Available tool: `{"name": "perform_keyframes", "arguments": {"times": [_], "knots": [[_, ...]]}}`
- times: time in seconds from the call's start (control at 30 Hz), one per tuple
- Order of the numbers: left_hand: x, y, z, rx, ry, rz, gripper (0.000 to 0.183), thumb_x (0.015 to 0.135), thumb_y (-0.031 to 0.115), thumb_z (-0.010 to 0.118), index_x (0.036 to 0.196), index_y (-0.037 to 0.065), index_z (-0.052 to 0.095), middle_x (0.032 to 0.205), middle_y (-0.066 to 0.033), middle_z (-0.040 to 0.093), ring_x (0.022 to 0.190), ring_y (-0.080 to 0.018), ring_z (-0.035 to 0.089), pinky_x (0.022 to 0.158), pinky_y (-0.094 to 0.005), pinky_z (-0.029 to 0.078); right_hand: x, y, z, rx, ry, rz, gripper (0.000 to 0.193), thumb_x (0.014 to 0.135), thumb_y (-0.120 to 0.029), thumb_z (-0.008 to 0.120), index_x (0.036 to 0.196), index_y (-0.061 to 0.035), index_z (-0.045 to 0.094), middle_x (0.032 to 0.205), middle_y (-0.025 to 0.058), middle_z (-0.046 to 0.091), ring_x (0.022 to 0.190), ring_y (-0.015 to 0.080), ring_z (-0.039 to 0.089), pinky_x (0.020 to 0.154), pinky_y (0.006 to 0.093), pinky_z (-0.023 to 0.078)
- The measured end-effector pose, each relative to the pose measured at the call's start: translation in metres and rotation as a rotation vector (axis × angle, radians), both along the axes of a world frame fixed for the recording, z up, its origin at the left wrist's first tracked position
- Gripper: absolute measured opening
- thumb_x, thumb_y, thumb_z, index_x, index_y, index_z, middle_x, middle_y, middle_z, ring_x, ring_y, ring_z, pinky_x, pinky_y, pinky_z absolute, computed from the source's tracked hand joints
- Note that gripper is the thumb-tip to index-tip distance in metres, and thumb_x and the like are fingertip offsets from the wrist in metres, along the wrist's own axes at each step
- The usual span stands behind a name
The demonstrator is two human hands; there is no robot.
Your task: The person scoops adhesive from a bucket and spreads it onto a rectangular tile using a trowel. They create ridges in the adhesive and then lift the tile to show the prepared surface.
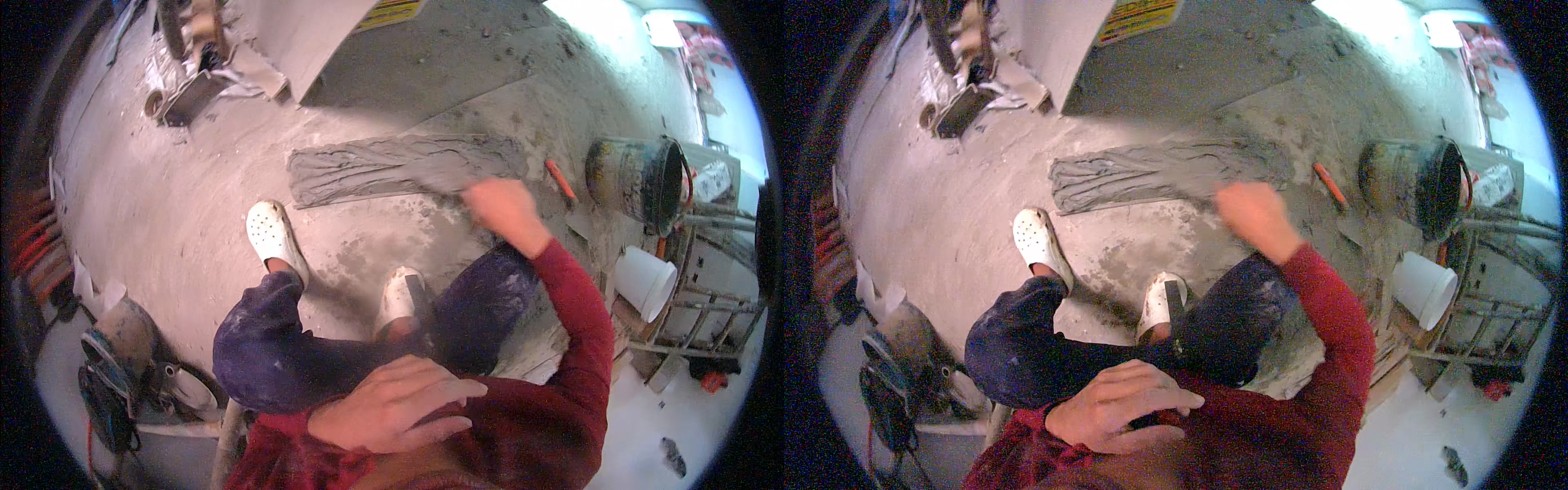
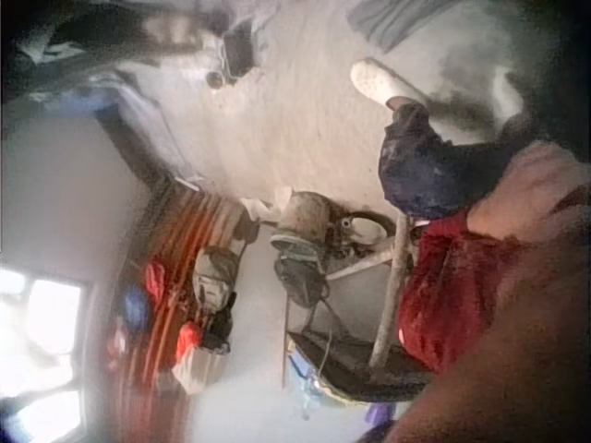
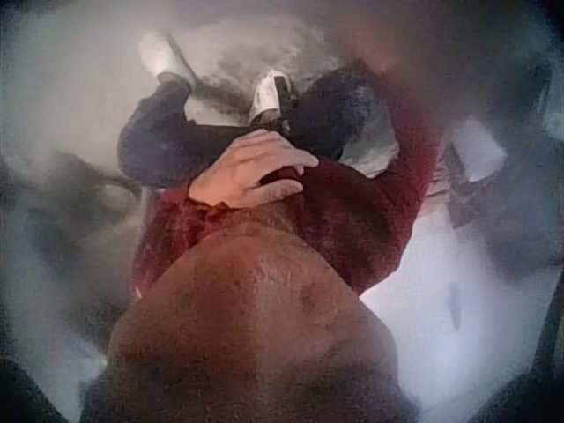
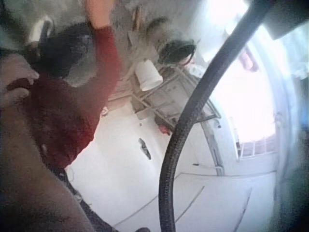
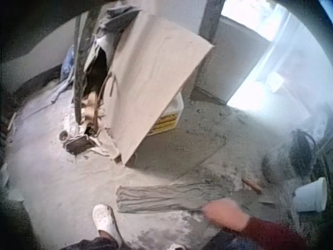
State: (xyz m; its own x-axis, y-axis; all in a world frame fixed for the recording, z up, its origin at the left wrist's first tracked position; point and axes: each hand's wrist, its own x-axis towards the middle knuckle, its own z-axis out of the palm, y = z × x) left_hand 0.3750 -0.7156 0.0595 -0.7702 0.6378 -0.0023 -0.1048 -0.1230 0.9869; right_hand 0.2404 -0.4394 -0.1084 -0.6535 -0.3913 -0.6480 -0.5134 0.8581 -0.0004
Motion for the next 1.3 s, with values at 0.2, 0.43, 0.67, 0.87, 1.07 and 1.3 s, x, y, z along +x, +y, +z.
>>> {"name": "perform_keyframes", "arguments": {"times": [0.2, 0.43, 0.67, 0.87, 1.07, 1.3], "knots": [[-0.004, 0.003, -0.002, -0.075, -0.039, -0.078, 0.044, 0.086, 0.015, 0.077, 0.126, 0.001, 0.064, 0.1, -0.0098, 0.071, 0.091, -0.0269, 0.068, 0.08, -0.0389, 0.052, -0.005, 0.054, -0.03, 0.076, -0.016, -0.075, 0.016, 0.082, -0.018, 0.062, 0.087, -0.0056, 0.071, 0.078, 0.0152, 0.071, 0.077, 0.0348, 0.072, 0.067, 0.0496, 0.058], [-0.004, 0.009, -0.008, -0.121, -0.111, -0.099, 0.042, 0.087, 0.015, 0.076, 0.125, 0.002, 0.064, 0.1, -0.0102, 0.071, 0.091, -0.0279, 0.068, 0.082, -0.039, 0.053, 0.008, 0.124, 0.005, 0.169, 0.177, -0.173, 0.016, 0.085, -0.016, 0.06, 0.088, -0.0077, 0.074, 0.084, 0.0156, 0.073, 0.078, 0.0334, 0.074, 0.064, 0.046, 0.06], [-0.006, 0.023, -0.012, -0.16, -0.103, -0.128, 0.046, 0.087, 0.015, 0.076, 0.128, 0.003, 0.061, 0.1, -0.0097, 0.071, 0.091, -0.0285, 0.068, 0.083, -0.0394, 0.052, -0.032, 0.053, -0.039, -0.085, 0.078, -0.15, 0.015, 0.081, -0.017, 0.064, 0.084, -0.0047, 0.073, 0.085, 0.0171, 0.073, 0.079, 0.0358, 0.073, 0.067, 0.0492, 0.059], [-0.009, 0.019, -0.012, -0.221, -0.158, -0.127, 0.043, 0.089, 0.017, 0.074, 0.128, 0.003, 0.061, 0.1, -0.01, 0.071, 0.093, -0.0289, 0.068, 0.085, -0.0391, 0.052, -0.016, 0.157, -0.007, 0.174, 0.081, -0.051, 0.013, 0.078, -0.015, 0.067, 0.084, -0.0055, 0.072, 0.084, 0.0171, 0.073, 0.08, 0.037, 0.073, 0.065, 0.047, 0.059], [-0.015, 0.026, -0.012, -0.232, -0.161, -0.143, 0.041, 0.09, 0.017, 0.074, 0.127, 0.005, 0.062, 0.099, -0.0095, 0.07, 0.091, -0.0294, 0.067, 0.083, -0.0387, 0.052, -0.009, 0.149, -0.03, 0.108, 0.164, -0.189, 0.013, 0.081, -0.016, 0.064, 0.085, -0.0069, 0.072, 0.085, 0.014, 0.074, 0.081, 0.0335, 0.074, 0.064, 0.0458, 0.06], [-0.008, 0.022, -0.016, -0.284, -0.256, -0.12, 0.04, 0.09, 0.018, 0.074, 0.126, 0.005, 0.063, 0.1, -0.0092, 0.07, 0.092, -0.0292, 0.067, 0.082, -0.038, 0.052, -0.013, 0.194, -0.002, 0.248, 0.095, -0.322, 0.028, 0.097, -0.032, 0.053, 0.099, -0.0091, 0.069, 0.091, 0.0145, 0.073, 0.087, 0.0336, 0.071, 0.071, 0.0495, 0.057]]}}
